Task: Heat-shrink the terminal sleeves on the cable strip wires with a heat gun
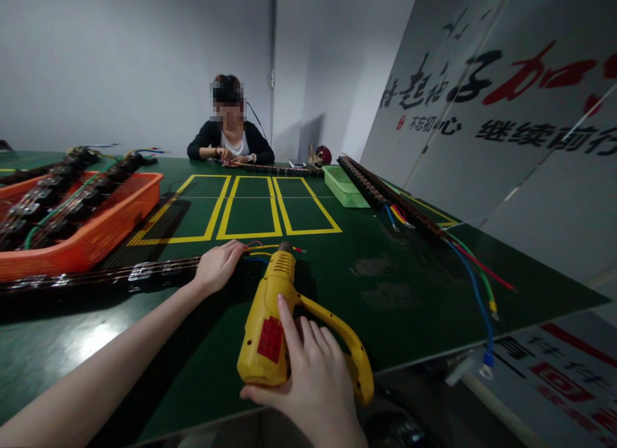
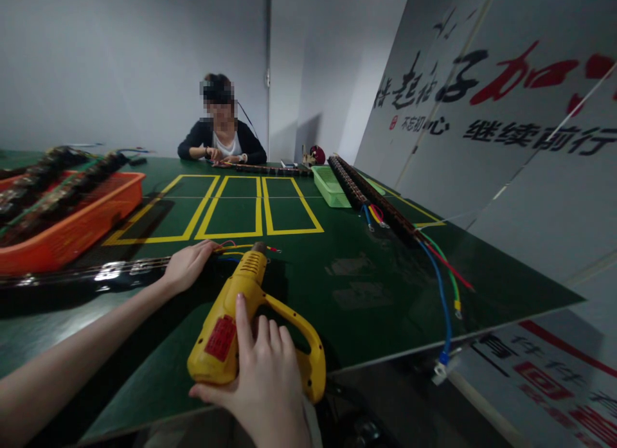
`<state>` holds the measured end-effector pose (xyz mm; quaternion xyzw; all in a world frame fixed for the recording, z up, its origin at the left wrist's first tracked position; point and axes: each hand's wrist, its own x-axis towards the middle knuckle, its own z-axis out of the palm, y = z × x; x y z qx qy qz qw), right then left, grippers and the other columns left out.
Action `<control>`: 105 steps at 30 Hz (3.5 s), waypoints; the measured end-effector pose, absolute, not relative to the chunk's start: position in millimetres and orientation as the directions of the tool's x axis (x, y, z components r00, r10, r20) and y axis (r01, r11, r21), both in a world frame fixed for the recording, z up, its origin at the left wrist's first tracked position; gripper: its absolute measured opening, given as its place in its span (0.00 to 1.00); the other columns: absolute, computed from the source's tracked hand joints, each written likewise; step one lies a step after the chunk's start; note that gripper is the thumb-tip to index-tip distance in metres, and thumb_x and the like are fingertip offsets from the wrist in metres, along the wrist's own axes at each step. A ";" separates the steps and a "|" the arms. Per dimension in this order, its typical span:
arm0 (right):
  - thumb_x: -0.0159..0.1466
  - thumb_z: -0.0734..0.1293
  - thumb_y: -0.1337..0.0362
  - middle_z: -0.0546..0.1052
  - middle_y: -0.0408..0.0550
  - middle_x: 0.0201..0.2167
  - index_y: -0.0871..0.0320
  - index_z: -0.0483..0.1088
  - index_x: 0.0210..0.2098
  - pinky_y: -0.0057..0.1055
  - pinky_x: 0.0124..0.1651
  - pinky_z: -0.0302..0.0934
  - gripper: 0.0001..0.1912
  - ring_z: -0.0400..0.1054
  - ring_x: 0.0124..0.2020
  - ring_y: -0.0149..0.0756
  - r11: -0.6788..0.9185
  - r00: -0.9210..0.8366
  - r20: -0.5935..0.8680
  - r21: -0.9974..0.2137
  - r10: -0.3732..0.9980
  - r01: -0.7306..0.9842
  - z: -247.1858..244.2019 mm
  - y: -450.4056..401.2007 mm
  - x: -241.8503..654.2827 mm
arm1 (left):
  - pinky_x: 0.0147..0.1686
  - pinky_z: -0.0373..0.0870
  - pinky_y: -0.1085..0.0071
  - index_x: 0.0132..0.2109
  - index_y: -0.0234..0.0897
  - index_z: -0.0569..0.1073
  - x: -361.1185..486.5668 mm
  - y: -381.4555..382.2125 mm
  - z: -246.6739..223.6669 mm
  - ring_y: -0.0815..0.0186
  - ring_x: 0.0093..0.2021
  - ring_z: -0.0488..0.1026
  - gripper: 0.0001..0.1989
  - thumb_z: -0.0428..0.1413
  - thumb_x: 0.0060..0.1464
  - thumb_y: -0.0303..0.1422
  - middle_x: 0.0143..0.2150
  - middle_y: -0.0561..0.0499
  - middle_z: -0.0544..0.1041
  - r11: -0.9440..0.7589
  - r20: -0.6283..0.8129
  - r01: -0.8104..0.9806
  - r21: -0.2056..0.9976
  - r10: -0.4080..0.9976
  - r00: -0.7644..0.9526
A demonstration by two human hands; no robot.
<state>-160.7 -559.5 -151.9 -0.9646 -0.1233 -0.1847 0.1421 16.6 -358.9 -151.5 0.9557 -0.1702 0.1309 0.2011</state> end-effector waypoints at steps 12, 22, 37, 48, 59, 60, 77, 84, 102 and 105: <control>0.46 0.54 0.25 0.74 0.52 0.37 0.57 0.44 0.68 0.42 0.39 0.62 0.61 0.69 0.34 0.45 -0.861 0.838 0.421 -0.211 0.347 0.462 -160.1 -524.2 -156.3 | 0.47 0.67 0.65 0.47 0.34 0.71 22.2 -342.6 -140.6 0.58 0.46 0.72 0.26 0.35 0.62 0.45 0.48 0.42 0.73 -0.847 0.331 -0.453 0.278 -0.358 0.873; 0.48 0.54 0.25 0.74 0.52 0.36 0.60 0.46 0.67 0.40 0.39 0.62 0.60 0.69 0.34 0.44 -0.849 0.809 0.439 -0.168 0.391 0.501 -154.7 -537.9 -155.9 | 0.45 0.69 0.66 0.52 0.38 0.71 36.9 -254.2 -127.1 0.53 0.48 0.73 0.35 0.61 0.35 0.48 0.49 0.44 0.75 -0.942 -0.143 -0.279 0.184 -0.307 0.941; 0.56 0.63 0.37 0.69 0.52 0.53 0.53 0.58 0.62 0.39 0.54 0.62 0.42 0.64 0.53 0.42 -0.777 0.821 0.387 -0.315 0.419 0.545 -119.3 -556.1 -159.3 | 0.42 0.66 0.61 0.55 0.37 0.65 18.3 -290.1 -122.4 0.52 0.48 0.68 0.21 0.50 0.56 0.39 0.48 0.41 0.70 -0.963 0.519 -0.248 -0.108 -0.267 0.812; 0.65 0.59 0.68 0.57 0.53 0.64 0.60 0.54 0.63 0.47 0.65 0.41 0.27 0.48 0.65 0.44 -0.775 0.647 0.440 0.460 0.623 0.433 -61.9 -583.9 -92.5 | 0.45 0.64 0.61 0.60 0.38 0.64 -22.7 -353.1 -111.0 0.55 0.49 0.68 0.23 0.50 0.59 0.38 0.51 0.42 0.71 -0.813 0.670 -0.571 -0.112 -0.486 0.561; 0.66 0.61 0.58 0.68 0.56 0.55 0.61 0.62 0.58 0.33 0.41 0.58 0.23 0.70 0.42 0.37 -0.718 0.715 0.246 0.498 0.655 0.487 -49.1 -627.5 -63.6 | 0.56 0.60 0.56 0.58 0.43 0.68 -26.4 -362.8 -114.5 0.56 0.54 0.67 0.20 0.51 0.59 0.39 0.56 0.43 0.69 -0.723 0.726 -0.687 -0.080 -0.514 0.456; 0.66 0.60 0.57 0.68 0.56 0.55 0.61 0.62 0.57 0.33 0.42 0.58 0.22 0.69 0.43 0.38 -0.731 0.731 0.244 0.494 0.637 0.471 -43.1 -633.4 -61.7 | 0.57 0.59 0.56 0.57 0.43 0.68 -25.2 -359.5 -114.7 0.57 0.54 0.68 0.19 0.51 0.59 0.38 0.56 0.44 0.70 -0.720 0.747 -0.689 -0.088 -0.505 0.432; 0.66 0.61 0.50 0.72 0.50 0.41 0.62 0.67 0.47 0.36 0.42 0.66 0.21 0.69 0.39 0.33 -0.885 0.843 0.470 0.235 -0.260 -0.403 -2.2 -737.7 34.1 | 0.49 0.68 0.61 0.61 0.34 0.56 21.6 -333.4 -163.3 0.59 0.50 0.68 0.21 0.42 0.63 0.36 0.51 0.41 0.69 -0.701 0.639 -0.665 0.257 -0.393 0.661; 0.64 0.64 0.56 0.71 0.51 0.47 0.62 0.67 0.49 0.40 0.47 0.65 0.18 0.68 0.45 0.36 -0.868 0.861 0.412 0.260 -0.298 -0.424 -6.7 -735.4 89.5 | 0.47 0.69 0.63 0.61 0.37 0.56 28.8 -330.3 -171.4 0.60 0.49 0.69 0.21 0.41 0.63 0.37 0.50 0.43 0.69 -0.687 0.612 -0.668 0.287 -0.405 0.679; 0.64 0.65 0.56 0.58 0.54 0.62 0.57 0.60 0.58 0.55 0.60 0.50 0.25 0.54 0.61 0.48 -0.936 0.838 0.546 0.286 -0.015 -0.204 -66.3 -666.4 116.7 | 0.46 0.66 0.64 0.44 0.39 0.67 33.5 -328.1 -173.7 0.62 0.46 0.69 0.14 0.40 0.64 0.40 0.49 0.46 0.68 -0.690 0.445 -0.665 0.288 -0.518 0.730; 0.64 0.65 0.56 0.59 0.54 0.61 0.58 0.62 0.57 0.55 0.61 0.48 0.24 0.54 0.61 0.48 -0.952 0.835 0.535 0.302 0.130 -0.046 -84.9 -648.1 96.5 | 0.45 0.66 0.64 0.42 0.38 0.67 32.6 -328.6 -173.0 0.63 0.45 0.68 0.14 0.40 0.64 0.39 0.48 0.47 0.68 -0.691 0.433 -0.671 0.269 -0.535 0.725</control>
